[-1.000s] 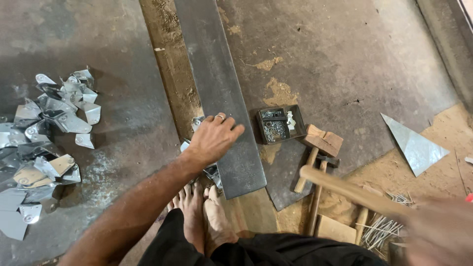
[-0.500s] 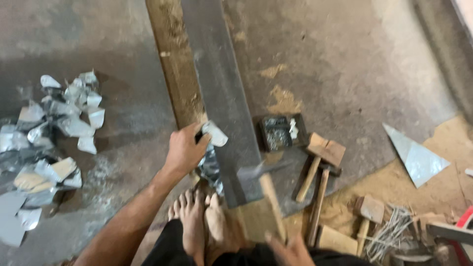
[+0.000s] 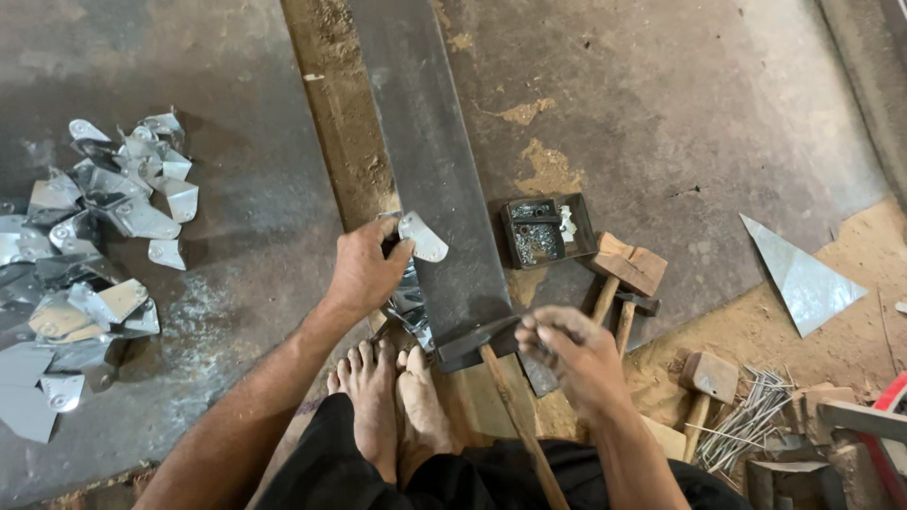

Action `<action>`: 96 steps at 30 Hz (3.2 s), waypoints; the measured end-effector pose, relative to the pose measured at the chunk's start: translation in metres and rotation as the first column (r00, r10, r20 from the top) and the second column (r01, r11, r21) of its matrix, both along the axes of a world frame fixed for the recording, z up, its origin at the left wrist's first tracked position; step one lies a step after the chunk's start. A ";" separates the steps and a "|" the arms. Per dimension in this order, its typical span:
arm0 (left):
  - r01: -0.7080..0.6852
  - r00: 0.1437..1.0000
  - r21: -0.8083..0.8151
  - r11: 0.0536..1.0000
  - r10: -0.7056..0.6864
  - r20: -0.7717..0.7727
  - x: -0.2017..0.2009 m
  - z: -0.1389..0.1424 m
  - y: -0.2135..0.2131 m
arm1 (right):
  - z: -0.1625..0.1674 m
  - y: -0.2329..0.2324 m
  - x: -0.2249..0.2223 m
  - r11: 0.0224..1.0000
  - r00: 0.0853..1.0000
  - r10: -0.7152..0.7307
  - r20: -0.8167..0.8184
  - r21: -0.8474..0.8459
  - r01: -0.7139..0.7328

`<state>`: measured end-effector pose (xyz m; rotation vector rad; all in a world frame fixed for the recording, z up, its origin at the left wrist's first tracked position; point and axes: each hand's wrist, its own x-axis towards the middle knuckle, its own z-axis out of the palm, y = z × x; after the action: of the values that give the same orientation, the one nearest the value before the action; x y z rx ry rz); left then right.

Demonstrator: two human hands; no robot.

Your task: The person sits on the floor and hammers small metal pieces flat on a long metal bar using a hammer, placing finished pieces on a growing pile beside them and picking up new pieces one at a time.

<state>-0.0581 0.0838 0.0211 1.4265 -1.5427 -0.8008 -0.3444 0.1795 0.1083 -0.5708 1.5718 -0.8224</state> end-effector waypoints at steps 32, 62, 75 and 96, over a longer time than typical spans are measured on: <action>0.080 0.992 -0.068 0.995 -0.073 0.103 -0.017 0.006 0.014 | -0.006 0.103 -0.004 0.635 0.316 0.676 -0.666 0.309 -0.708; 0.150 0.936 -0.259 0.954 -0.052 0.349 -0.025 0.000 0.027 | 0.014 0.067 0.008 0.905 0.796 0.265 -0.544 -0.144 -0.400; 0.128 0.938 -0.283 0.951 -0.023 0.346 -0.024 -0.001 0.023 | -0.050 0.065 0.002 0.719 0.553 0.242 -0.797 -0.235 -0.653; -0.085 0.844 -0.112 0.990 0.131 0.520 0.038 -0.065 0.051 | -0.048 0.087 -0.060 0.999 0.996 -0.037 0.087 -0.006 0.037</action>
<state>-0.0197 0.1347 -0.0443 1.7449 -1.8516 -0.2713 -0.4045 0.2668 0.0603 -0.5061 1.5041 -0.8705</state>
